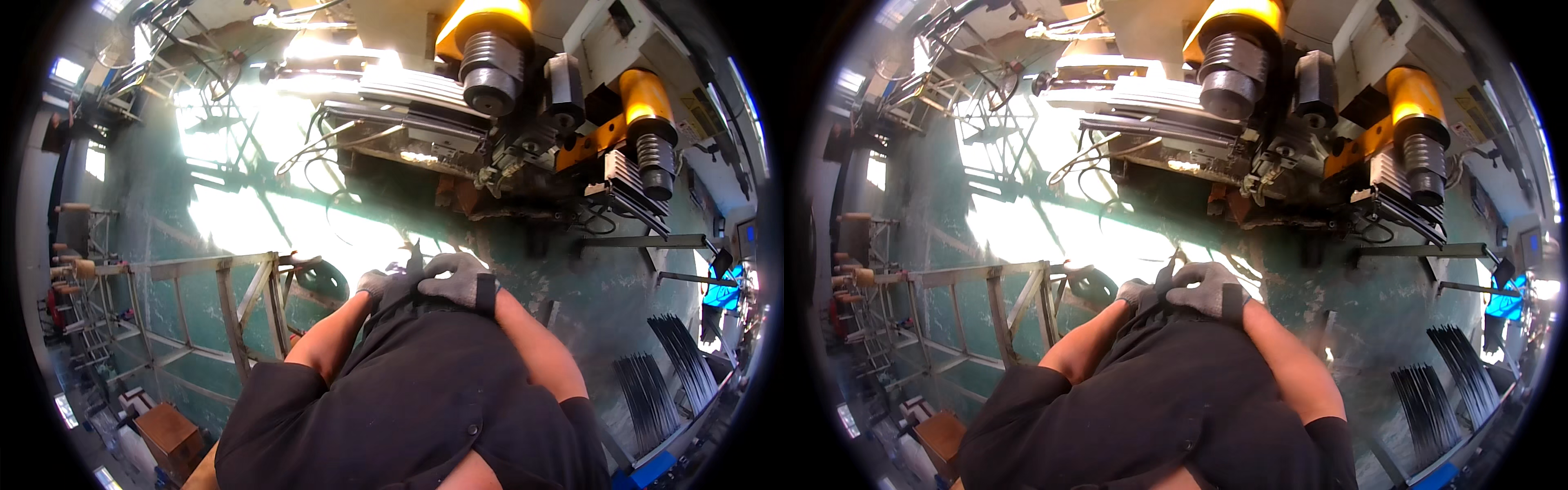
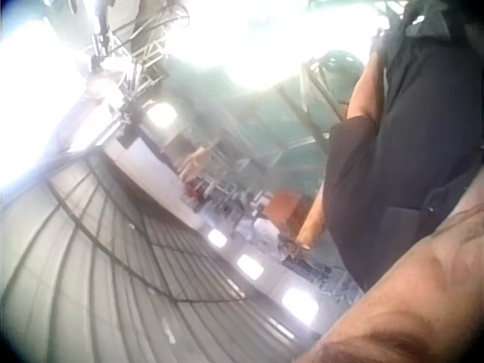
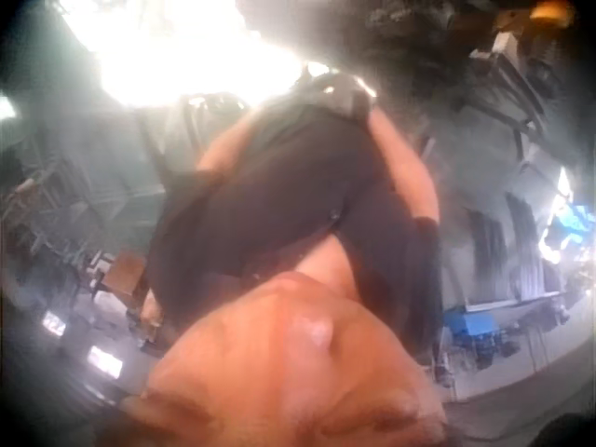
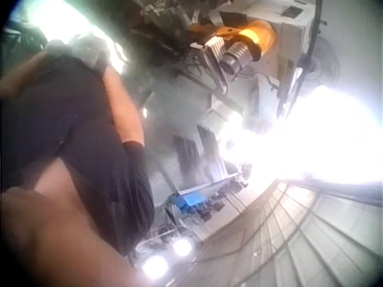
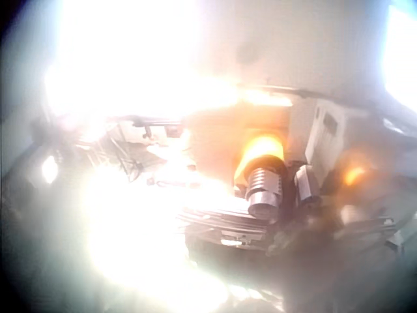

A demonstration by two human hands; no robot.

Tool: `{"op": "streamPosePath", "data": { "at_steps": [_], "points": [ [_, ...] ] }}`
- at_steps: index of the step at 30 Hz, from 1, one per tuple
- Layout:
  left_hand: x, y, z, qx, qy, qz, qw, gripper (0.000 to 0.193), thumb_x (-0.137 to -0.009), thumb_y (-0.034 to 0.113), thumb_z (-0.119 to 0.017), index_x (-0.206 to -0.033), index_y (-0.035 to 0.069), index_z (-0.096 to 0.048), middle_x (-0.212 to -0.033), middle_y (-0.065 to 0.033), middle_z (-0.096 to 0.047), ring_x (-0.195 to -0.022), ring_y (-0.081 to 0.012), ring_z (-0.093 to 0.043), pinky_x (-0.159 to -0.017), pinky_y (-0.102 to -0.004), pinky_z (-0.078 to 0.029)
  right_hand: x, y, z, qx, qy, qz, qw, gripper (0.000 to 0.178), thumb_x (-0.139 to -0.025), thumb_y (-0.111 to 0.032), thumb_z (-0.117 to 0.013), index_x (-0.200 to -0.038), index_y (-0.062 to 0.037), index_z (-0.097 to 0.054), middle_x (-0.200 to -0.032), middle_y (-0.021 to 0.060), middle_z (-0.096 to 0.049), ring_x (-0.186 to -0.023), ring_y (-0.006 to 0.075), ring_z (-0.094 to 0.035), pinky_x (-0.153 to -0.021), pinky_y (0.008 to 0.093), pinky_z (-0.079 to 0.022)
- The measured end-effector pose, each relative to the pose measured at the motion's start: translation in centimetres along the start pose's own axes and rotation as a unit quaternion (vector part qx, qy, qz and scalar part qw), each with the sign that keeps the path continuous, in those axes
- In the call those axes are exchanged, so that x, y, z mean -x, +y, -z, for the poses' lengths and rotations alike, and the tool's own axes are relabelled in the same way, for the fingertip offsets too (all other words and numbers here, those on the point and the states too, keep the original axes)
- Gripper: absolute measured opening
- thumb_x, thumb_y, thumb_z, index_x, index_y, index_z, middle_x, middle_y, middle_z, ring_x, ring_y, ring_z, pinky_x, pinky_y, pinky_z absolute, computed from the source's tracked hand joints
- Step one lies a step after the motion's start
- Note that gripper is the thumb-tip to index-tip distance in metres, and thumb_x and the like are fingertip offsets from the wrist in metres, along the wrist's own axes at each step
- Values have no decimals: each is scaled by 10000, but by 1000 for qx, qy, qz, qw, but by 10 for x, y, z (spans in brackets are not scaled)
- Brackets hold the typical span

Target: The person operates a metal cutting machine, then picks up a bundle of cut metal rods and places them onto a wheeled cart. The person moves the cart across the workshop floor and positions it near other racks.

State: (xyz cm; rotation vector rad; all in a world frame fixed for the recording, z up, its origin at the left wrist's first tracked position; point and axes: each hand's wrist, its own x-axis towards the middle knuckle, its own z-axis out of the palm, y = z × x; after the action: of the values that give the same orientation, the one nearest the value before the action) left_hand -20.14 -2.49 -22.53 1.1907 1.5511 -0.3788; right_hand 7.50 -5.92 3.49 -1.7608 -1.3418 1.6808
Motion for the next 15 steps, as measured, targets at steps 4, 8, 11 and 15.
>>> {"op": "streamPosePath", "data": {
  "at_steps": [4,8,11,15],
  "points": [
    [35,7,16,89,-14,-59,994,608,-883,518,-867,-1219,13,-843,-1202,-168,-840,-1118,-300,-795,-974,-394,-612,-4,20,1,19,16,13,1000,434,-935,-379,-863,-1226,-57,-845,-1202,118,-849,-1140,240,-782,-1036,377,-593],
    [-7,-45,19,17,-3,-67,998,601,-863,548,-924,-1115,8,-838,-1098,-138,-842,-1017,-239,-785,-923,-363,-621,5,10,14,18,18,-13,1000,430,-996,-387,-777,-1292,-80,-829,-1218,157,-839,-1150,295,-787,-1040,406,-597],
    [-38,-77,18,-21,1,-45,999,606,-841,507,-928,-1121,-22,-833,-1061,-179,-860,-995,-249,-816,-875,-367,-636,-9,55,11,43,69,4,997,415,-1017,-421,-737,-1227,-77,-837,-1191,148,-841,-1114,299,-791,-1007,426,-604],
    [-2,-38,25,20,28,-93,995,431,-881,369,-902,-1074,-11,-838,-1030,-154,-861,-930,-218,-807,-849,-361,-638,12,114,21,19,175,-41,983,388,-1018,-399,-755,-1254,-102,-836,-1197,144,-838,-1103,296,-786,-998,415,-597]
  ]
}}
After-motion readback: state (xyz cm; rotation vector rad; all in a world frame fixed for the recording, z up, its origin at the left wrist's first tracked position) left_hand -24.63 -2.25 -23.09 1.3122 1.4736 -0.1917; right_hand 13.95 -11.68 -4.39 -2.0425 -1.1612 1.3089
